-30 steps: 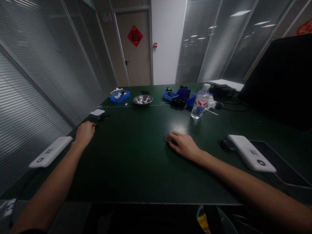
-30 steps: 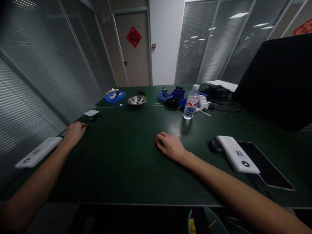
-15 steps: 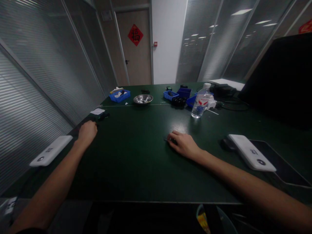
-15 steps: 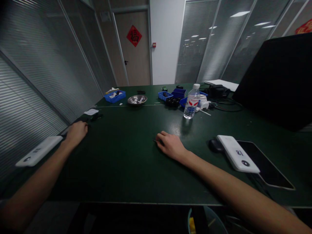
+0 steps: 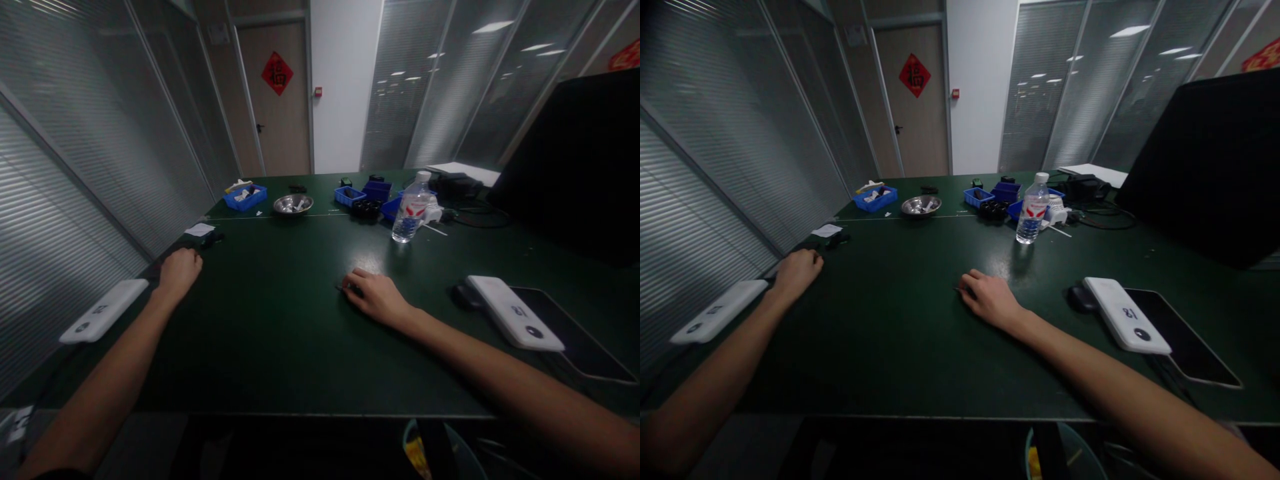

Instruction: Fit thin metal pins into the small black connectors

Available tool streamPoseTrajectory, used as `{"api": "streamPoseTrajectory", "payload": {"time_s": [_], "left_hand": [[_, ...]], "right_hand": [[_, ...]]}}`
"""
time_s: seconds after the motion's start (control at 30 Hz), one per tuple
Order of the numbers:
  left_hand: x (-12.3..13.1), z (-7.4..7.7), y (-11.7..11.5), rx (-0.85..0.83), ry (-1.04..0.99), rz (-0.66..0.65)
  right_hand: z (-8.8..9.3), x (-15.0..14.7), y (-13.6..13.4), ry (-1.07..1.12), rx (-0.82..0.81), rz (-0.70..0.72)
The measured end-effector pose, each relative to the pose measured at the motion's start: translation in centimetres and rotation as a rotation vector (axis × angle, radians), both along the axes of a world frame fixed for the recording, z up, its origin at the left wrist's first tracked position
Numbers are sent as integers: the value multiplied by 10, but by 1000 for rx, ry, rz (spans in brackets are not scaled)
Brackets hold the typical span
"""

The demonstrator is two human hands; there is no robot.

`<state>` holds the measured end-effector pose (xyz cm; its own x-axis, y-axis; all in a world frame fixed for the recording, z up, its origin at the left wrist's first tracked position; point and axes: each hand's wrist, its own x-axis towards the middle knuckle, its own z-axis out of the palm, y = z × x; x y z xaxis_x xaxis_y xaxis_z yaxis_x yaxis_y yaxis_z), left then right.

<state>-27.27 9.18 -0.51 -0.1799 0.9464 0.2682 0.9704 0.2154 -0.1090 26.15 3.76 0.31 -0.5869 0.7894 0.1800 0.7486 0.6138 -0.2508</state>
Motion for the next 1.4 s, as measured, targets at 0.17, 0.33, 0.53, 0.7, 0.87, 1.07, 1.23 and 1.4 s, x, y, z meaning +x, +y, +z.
{"api": "streamPoseTrajectory", "payload": {"time_s": [0.17,0.33,0.53,0.7,0.87,1.07,1.23,1.4], "left_hand": [[-3,0,1,5,-22,-11],[-2,3,3,5,-41,9],[-2,5,4,-8,-52,18],[-4,0,4,12,-37,16],[-6,-3,3,45,-39,15],[-7,-2,3,46,-54,27],[-6,-1,5,15,-48,3],[-5,3,6,-2,-58,1]], "right_hand": [[0,0,1,13,-7,8],[-1,0,0,10,-2,8],[-3,0,1,-4,18,-5],[0,-1,0,-10,-4,-11],[4,-1,-1,0,-31,-3],[2,-1,-1,0,-8,-2],[-1,-1,-1,-3,14,-3],[-1,0,0,6,4,6]]}}
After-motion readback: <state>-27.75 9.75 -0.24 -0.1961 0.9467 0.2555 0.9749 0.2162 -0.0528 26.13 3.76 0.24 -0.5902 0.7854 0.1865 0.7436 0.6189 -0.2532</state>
